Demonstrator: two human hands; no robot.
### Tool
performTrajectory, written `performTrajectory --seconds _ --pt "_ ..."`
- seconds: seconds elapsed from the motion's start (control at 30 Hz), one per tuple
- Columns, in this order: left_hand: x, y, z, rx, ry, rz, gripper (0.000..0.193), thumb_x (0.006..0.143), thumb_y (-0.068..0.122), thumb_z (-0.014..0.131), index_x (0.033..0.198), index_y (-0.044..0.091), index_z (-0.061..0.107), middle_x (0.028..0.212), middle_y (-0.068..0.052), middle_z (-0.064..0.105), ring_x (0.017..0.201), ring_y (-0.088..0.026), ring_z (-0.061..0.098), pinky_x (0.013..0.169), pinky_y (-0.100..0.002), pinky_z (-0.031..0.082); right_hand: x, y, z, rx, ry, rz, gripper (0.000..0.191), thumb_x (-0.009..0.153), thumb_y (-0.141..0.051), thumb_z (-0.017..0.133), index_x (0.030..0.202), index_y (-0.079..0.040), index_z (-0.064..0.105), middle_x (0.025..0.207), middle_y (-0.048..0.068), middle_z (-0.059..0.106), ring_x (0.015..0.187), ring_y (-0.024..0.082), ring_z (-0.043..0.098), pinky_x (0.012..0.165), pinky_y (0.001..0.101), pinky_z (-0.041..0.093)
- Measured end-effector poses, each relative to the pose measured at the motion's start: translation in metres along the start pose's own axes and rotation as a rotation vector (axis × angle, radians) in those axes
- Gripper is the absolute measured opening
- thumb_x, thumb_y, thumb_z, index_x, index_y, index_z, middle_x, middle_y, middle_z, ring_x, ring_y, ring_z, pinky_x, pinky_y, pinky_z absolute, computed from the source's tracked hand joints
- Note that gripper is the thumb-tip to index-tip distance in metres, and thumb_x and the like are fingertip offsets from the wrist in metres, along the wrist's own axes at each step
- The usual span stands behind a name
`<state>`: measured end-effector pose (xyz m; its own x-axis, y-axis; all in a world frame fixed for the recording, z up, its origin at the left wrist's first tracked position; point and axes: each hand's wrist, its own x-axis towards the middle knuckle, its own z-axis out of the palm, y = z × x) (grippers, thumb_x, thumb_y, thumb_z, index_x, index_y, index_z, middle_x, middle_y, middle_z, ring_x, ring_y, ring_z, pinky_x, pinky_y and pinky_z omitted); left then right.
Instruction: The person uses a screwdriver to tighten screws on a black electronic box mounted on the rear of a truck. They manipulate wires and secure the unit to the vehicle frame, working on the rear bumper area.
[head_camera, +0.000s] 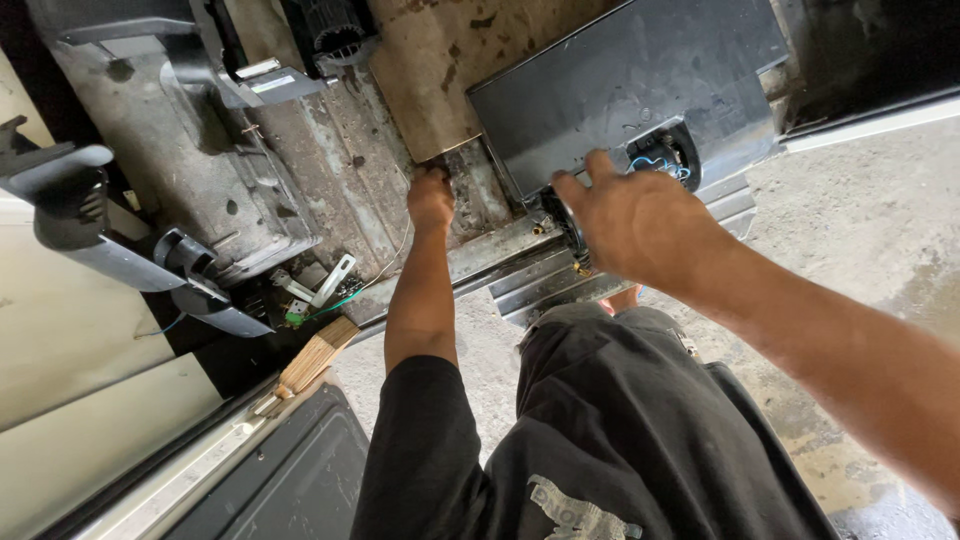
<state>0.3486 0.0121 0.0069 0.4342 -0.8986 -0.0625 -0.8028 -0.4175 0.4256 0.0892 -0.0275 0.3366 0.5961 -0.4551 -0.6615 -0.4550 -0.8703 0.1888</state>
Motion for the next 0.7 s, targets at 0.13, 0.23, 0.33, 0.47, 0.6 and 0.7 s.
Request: performTrajectory --seconds 0.13,0.23,0.33,0.47,0.6,0.7 --pt "0.004 -0.005 0.005 -0.135 0.061 0.035 0.014 0.088 0.014 0.069 0.1 0.008 0.072 0.105 -0.017 0.068 0.094 -0.036 0.067 0.082 -0.044 0.055 -0.004 0.0 -0.018 0.349 -0.038 0.154 0.043 0.114 -0.035 0.03 0.149 -0.01 0.037 0.125 0.026 0.058 0.068 0.023 0.065 0.055 0.0327 0.06" --pt "-0.002 -0.014 0.001 -0.897 0.037 -0.127 0.01 0.093 0.01 0.068 0.102 0.007 0.066 0.098 -0.013 0.068 0.087 -0.029 0.067 0.08 -0.041 0.055 -0.007 0.003 -0.026 0.466 -0.195 0.15 0.059 0.11 -0.025 0.033 0.165 -0.014 0.016 0.149 0.03 0.039 0.068 0.023 0.071 0.053 0.0311 0.063" --pt "-0.018 -0.023 -0.006 -1.848 -0.164 -0.376 0.012 0.089 0.001 0.063 0.099 0.007 0.059 0.092 -0.01 0.064 0.079 -0.024 0.062 0.077 -0.039 0.054 -0.007 0.003 -0.023 0.417 -0.087 0.161 0.049 0.109 -0.029 0.032 0.154 -0.009 0.034 0.134 0.031 0.051 0.07 0.026 0.073 0.054 0.034 0.062" --pt "-0.045 -0.038 -0.015 -1.96 -0.244 -0.413 0.013 0.084 0.003 0.059 0.097 0.006 0.059 0.091 -0.009 0.067 0.077 -0.021 0.065 0.077 -0.036 0.057 -0.003 0.0 -0.015 0.394 -0.014 0.114 0.054 0.11 -0.038 0.031 0.153 -0.004 0.028 0.12 0.03 0.058 0.07 0.031 0.072 0.052 0.0365 0.062" --pt "-0.05 -0.04 -0.007 -1.256 -0.265 -0.434 0.011 0.095 0.007 0.073 0.104 0.003 0.069 0.087 -0.008 0.062 0.067 -0.018 0.049 0.058 -0.034 0.039 -0.001 -0.008 -0.021 0.347 0.038 -0.035 0.079 0.083 -0.004 0.055 0.157 -0.007 0.029 0.129 0.034 0.051 0.066 0.025 0.074 0.045 0.0308 0.06" --pt "-0.055 -0.033 -0.001 -0.881 -0.28 -0.197 0.016 0.091 0.018 0.075 0.102 0.007 0.074 0.095 -0.006 0.076 0.08 -0.016 0.07 0.072 -0.028 0.057 -0.004 -0.014 -0.031 0.204 -0.026 0.091 0.052 0.115 -0.039 0.028 0.14 0.003 0.045 0.102 0.023 0.069 0.068 0.024 0.073 0.046 0.0329 0.058"
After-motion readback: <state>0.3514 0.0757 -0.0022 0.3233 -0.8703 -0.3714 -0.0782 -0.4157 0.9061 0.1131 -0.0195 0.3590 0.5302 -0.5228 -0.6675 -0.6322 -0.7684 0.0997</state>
